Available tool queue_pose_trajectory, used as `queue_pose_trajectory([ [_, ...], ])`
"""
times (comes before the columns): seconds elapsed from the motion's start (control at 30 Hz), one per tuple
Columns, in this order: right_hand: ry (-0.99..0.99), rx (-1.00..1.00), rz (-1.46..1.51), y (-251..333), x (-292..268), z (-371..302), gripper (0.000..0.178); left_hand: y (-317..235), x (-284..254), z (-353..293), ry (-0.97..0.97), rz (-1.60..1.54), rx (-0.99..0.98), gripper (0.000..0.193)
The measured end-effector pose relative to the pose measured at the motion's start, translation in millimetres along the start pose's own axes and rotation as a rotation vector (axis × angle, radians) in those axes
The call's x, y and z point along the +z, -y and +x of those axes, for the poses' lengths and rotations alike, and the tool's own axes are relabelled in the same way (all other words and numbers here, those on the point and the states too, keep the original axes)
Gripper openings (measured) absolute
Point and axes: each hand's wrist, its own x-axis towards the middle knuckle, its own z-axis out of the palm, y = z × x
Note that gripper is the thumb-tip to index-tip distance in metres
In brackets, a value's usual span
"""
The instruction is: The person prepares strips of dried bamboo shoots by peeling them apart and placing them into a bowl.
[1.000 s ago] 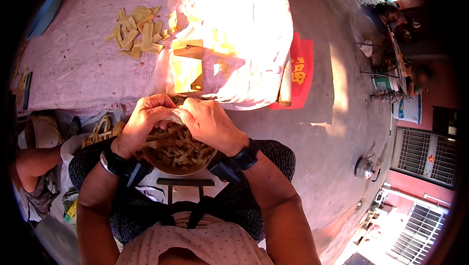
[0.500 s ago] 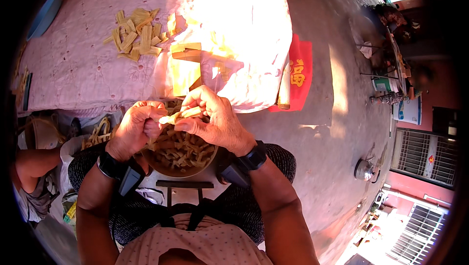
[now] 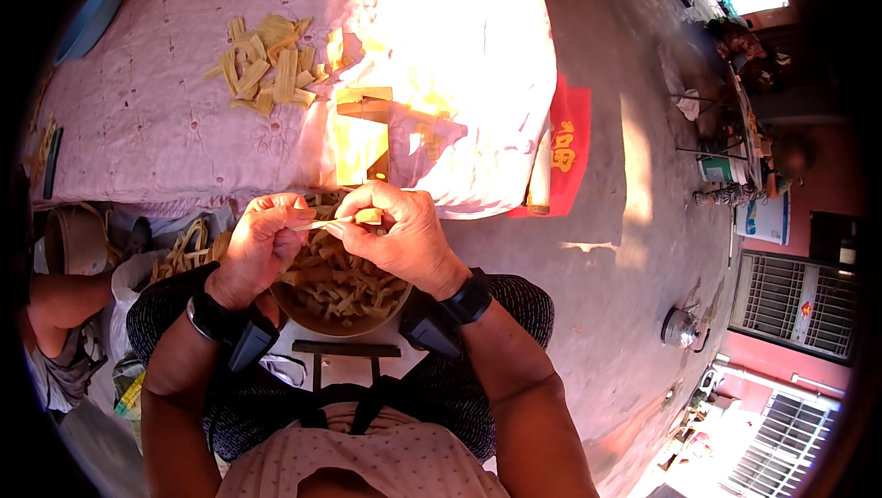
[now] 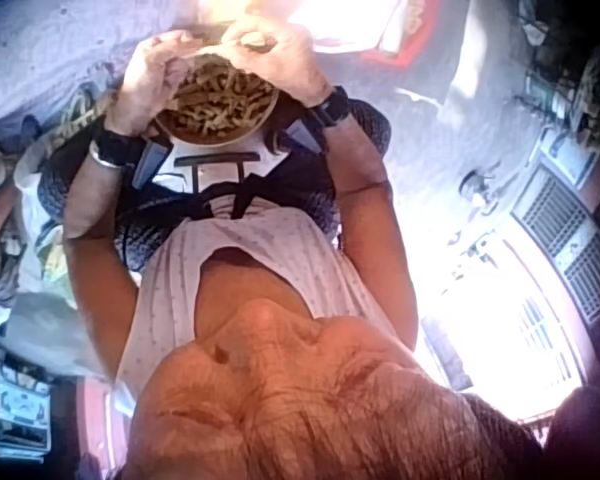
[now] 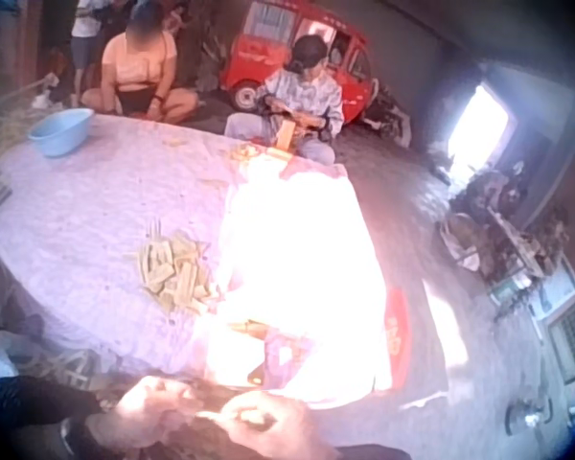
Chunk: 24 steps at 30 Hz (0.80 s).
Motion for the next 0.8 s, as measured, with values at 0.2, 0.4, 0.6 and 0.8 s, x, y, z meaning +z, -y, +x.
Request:
queue_pose_trajectory([
  [0.2,-0.005,0.217,0.234,1,-9,-1,0.010,-6,-1,-2,0.009,0.031,0.075,0.014],
  [0.4,-0.177,0.229,0.289,-6,-17,9,0.008,-17,-1,8,0.025,0.447,0.296,0.013],
  [0.6,-0.302,0.247,0.298,-19,-32,36,0.008,-37,-6,35,-0.057,0.454,0.362,0.015],
  [0.8,-0.329,0.138,0.122,-41,-24,49,0.010,-27,-20,59,-0.141,0.657,0.472,0.019],
])
